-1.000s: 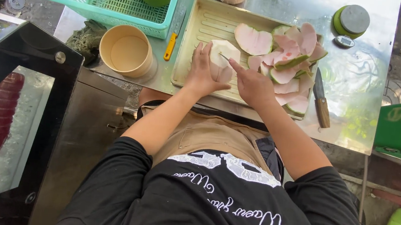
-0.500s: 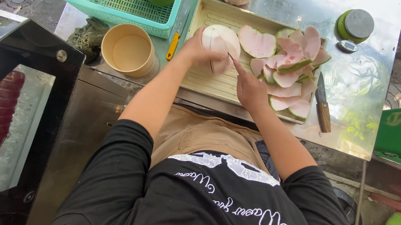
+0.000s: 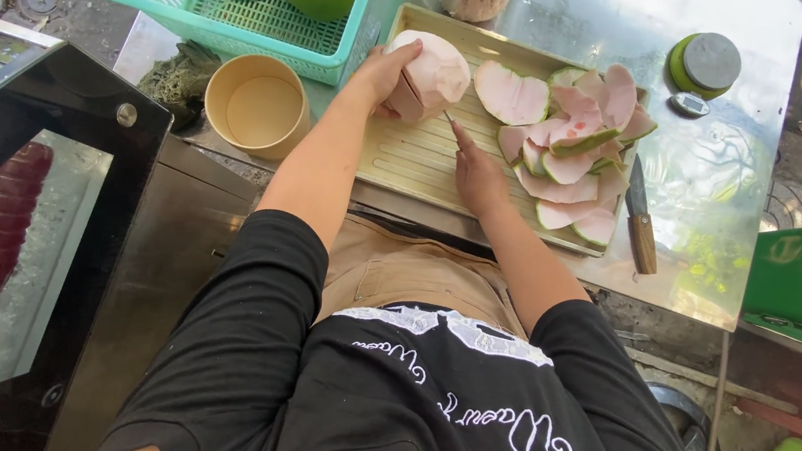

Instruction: Peeling and segmenting a whole pomelo fruit using a knife.

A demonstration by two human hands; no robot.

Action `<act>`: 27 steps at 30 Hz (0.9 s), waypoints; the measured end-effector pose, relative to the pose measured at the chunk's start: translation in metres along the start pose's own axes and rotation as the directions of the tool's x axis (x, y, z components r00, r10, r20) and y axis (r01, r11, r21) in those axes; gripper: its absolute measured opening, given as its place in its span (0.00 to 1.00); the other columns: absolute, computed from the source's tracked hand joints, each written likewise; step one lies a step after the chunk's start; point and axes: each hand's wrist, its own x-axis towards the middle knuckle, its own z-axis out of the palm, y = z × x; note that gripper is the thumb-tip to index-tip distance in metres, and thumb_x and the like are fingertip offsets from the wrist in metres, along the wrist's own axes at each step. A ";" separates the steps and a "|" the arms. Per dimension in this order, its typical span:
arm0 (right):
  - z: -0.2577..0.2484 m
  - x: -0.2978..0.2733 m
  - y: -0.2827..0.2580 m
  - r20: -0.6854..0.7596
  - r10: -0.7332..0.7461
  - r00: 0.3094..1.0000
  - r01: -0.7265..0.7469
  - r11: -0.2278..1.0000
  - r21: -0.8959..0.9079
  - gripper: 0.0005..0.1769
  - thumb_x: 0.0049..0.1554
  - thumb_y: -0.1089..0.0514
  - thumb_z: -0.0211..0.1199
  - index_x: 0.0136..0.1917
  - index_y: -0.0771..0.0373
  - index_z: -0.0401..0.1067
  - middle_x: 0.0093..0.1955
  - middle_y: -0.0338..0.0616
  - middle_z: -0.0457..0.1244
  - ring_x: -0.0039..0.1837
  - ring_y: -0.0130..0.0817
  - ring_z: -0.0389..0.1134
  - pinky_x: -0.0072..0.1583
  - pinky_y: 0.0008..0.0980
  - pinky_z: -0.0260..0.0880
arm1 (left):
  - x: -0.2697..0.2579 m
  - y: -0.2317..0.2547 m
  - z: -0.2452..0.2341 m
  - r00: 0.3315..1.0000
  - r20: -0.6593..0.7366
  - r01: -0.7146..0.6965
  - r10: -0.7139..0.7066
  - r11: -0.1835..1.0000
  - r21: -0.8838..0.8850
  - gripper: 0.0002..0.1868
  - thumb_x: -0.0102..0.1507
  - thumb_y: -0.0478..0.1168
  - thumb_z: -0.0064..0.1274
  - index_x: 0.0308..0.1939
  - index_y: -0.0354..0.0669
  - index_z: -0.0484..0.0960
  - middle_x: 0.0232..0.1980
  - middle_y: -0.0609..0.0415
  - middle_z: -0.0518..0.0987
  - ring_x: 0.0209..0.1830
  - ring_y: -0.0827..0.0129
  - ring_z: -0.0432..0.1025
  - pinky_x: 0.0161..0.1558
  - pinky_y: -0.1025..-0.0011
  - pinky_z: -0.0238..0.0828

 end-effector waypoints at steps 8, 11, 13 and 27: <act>-0.068 -0.033 -0.022 0.179 0.121 0.976 -0.130 0.991 0.039 0.28 0.65 0.58 0.54 0.77 0.43 0.62 0.52 0.55 0.70 0.50 0.54 0.70 0.53 0.46 0.71 | -0.039 -0.002 0.003 0.996 0.007 -0.094 0.094 0.993 0.077 0.51 0.55 0.60 0.60 0.75 0.52 0.52 0.68 0.46 0.71 0.61 0.49 0.74 0.47 0.41 0.80; -0.088 -0.036 -0.017 -0.043 0.046 0.998 -0.035 0.974 0.225 0.26 0.66 0.58 0.52 0.76 0.47 0.63 0.52 0.53 0.70 0.48 0.49 0.72 0.53 0.41 0.72 | -0.062 -0.019 -0.003 0.909 0.191 -0.416 0.371 0.837 0.355 0.55 0.53 0.53 0.67 0.76 0.51 0.51 0.72 0.45 0.66 0.68 0.52 0.68 0.61 0.50 0.72; -0.100 -0.039 -0.027 -0.154 -0.045 0.987 0.080 0.971 0.225 0.25 0.66 0.59 0.53 0.76 0.51 0.63 0.54 0.53 0.70 0.51 0.48 0.73 0.55 0.40 0.72 | -0.072 -0.036 -0.006 0.763 0.408 -0.646 0.501 0.602 0.469 0.55 0.53 0.50 0.72 0.77 0.48 0.53 0.75 0.42 0.65 0.74 0.53 0.63 0.72 0.58 0.64; -0.098 -0.015 -0.078 0.083 -0.009 0.997 0.026 0.979 -0.201 0.29 0.64 0.58 0.54 0.77 0.42 0.63 0.41 0.57 0.68 0.42 0.57 0.69 0.44 0.53 0.68 | -0.105 -0.058 0.045 0.756 0.165 -0.578 0.634 0.527 0.623 0.70 0.38 0.52 0.81 0.77 0.54 0.52 0.78 0.37 0.52 0.79 0.44 0.48 0.74 0.56 0.52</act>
